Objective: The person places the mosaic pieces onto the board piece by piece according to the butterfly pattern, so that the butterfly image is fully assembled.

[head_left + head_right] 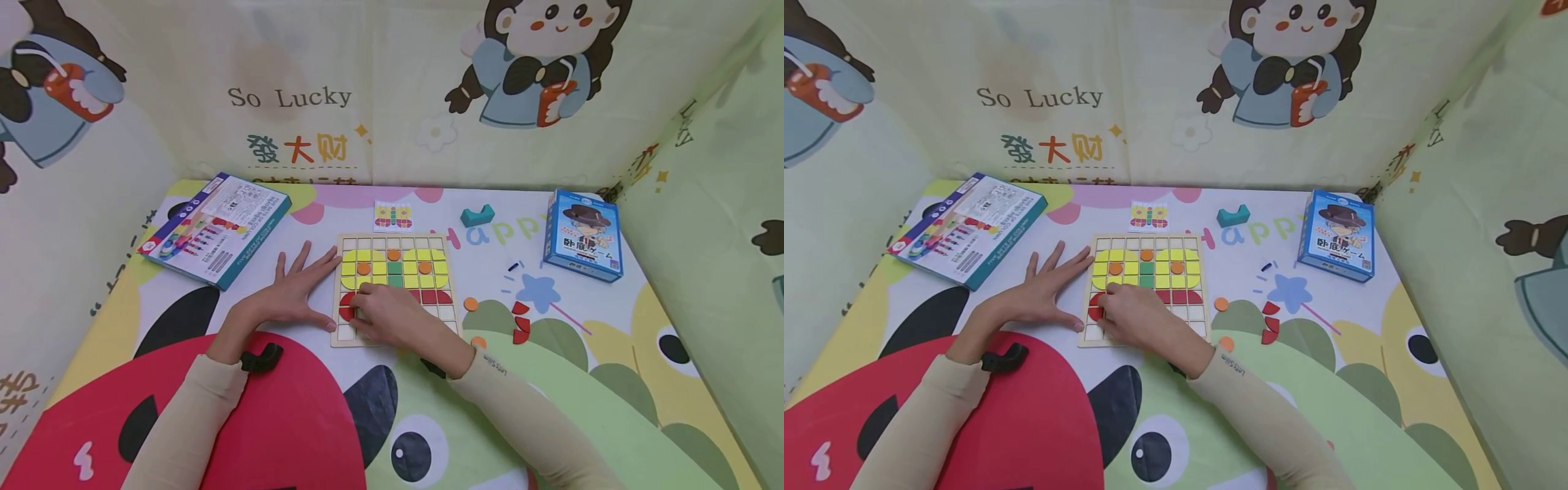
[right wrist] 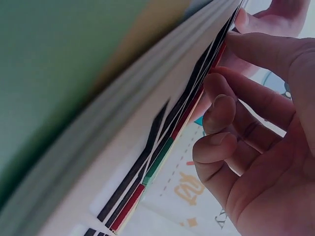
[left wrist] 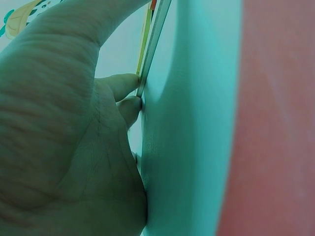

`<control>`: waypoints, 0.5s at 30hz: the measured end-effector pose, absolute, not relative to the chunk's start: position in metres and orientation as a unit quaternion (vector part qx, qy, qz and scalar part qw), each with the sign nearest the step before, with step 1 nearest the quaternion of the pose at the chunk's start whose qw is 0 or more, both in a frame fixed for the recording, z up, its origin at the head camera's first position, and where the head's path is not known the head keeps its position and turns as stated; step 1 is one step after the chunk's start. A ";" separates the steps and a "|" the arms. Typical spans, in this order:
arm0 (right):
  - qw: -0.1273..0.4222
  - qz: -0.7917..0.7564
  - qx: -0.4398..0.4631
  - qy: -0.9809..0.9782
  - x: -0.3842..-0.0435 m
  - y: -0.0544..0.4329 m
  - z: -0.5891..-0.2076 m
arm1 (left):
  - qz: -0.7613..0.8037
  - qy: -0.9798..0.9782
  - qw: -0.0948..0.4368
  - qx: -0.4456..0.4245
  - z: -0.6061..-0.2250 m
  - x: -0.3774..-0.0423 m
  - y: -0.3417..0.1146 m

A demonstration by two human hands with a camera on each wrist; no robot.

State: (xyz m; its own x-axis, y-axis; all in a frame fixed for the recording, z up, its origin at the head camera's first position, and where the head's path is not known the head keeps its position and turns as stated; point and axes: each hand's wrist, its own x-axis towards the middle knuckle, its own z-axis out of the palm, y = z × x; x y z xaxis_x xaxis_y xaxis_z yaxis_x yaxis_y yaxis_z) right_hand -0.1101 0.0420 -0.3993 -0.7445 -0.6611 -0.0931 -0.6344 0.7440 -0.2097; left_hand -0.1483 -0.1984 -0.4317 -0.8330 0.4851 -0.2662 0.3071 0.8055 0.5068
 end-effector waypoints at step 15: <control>0.075 -0.139 -0.305 0.939 -0.108 0.094 -0.390 | 0.227 0.930 0.198 0.211 -0.428 -0.147 -0.197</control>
State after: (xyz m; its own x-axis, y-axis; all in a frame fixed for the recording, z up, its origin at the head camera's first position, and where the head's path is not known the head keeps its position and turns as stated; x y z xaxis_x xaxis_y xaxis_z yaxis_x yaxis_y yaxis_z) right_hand -0.1085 0.0944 -0.3896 -0.8029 -0.5934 -0.0566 -0.5517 0.7757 -0.3063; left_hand -0.1472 -0.1968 -0.4285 -0.8327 0.4823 -0.2721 0.3022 0.8076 0.5065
